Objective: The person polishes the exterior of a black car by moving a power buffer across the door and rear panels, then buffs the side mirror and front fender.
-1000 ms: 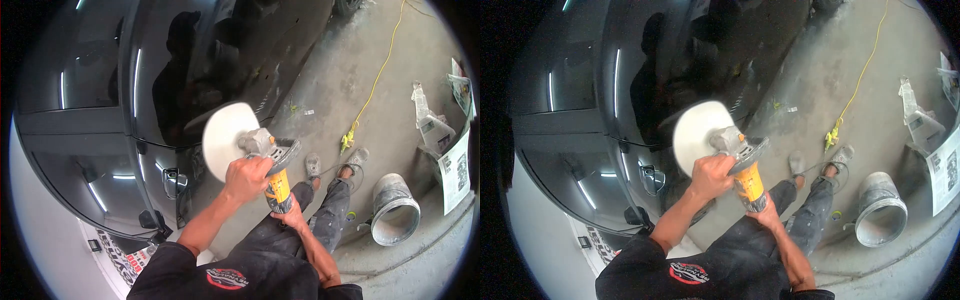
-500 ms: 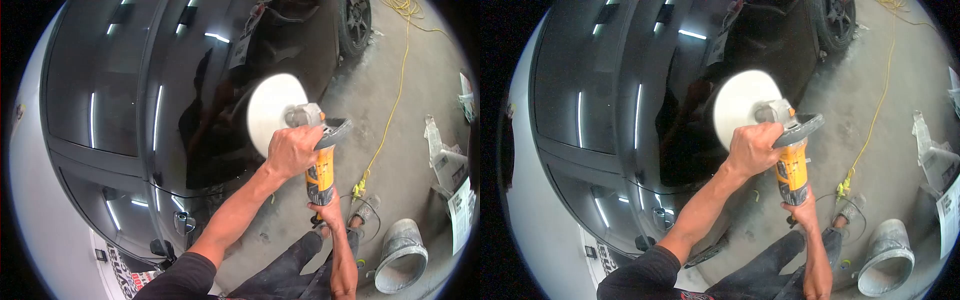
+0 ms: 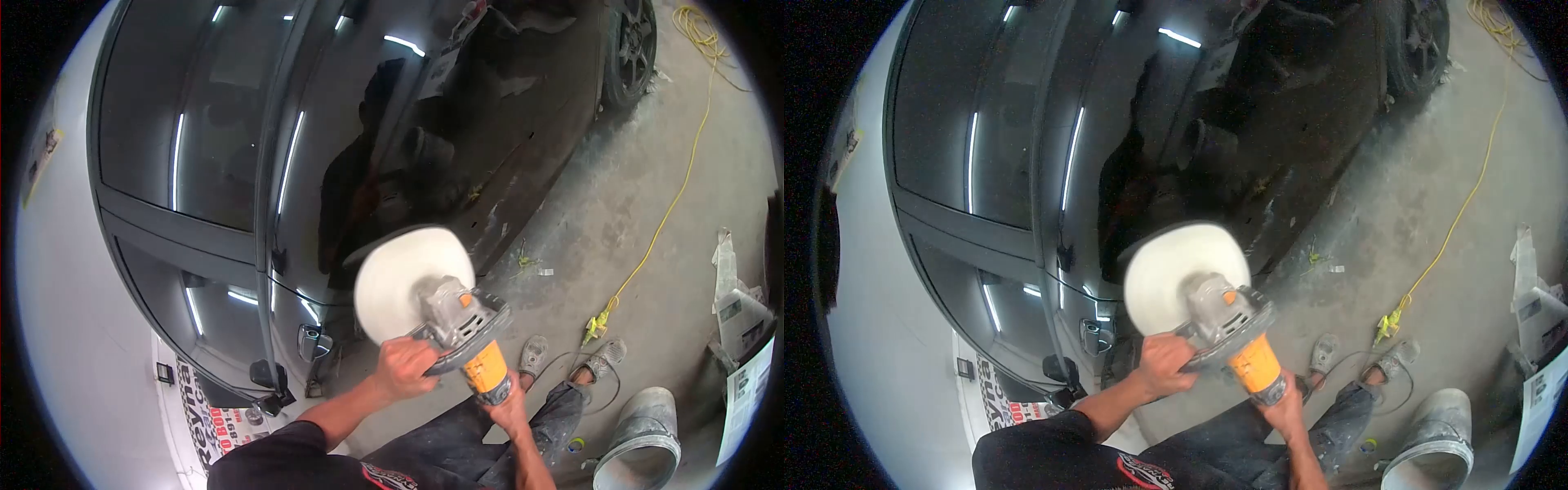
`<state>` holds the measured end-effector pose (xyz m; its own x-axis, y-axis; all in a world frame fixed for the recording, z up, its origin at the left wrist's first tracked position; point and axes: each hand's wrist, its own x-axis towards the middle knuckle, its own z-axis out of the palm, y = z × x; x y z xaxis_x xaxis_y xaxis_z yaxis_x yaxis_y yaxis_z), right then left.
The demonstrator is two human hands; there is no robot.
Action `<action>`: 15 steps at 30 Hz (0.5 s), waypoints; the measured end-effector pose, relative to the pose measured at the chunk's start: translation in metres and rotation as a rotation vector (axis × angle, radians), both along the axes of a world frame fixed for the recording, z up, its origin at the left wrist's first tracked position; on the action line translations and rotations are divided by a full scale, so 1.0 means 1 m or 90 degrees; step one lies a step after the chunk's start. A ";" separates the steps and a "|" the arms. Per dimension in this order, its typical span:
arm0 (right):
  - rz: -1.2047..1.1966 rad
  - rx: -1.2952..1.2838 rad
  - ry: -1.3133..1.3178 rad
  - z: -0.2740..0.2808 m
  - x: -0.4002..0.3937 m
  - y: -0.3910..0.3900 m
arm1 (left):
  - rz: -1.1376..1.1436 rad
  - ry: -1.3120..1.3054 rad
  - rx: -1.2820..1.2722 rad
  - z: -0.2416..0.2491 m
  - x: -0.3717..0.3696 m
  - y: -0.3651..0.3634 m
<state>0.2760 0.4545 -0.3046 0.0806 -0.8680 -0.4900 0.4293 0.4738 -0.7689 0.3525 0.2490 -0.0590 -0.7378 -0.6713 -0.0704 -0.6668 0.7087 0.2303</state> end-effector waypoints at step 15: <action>-0.125 -0.003 0.185 0.129 -0.153 -0.175 | -0.067 0.257 -0.268 0.066 -0.129 -0.144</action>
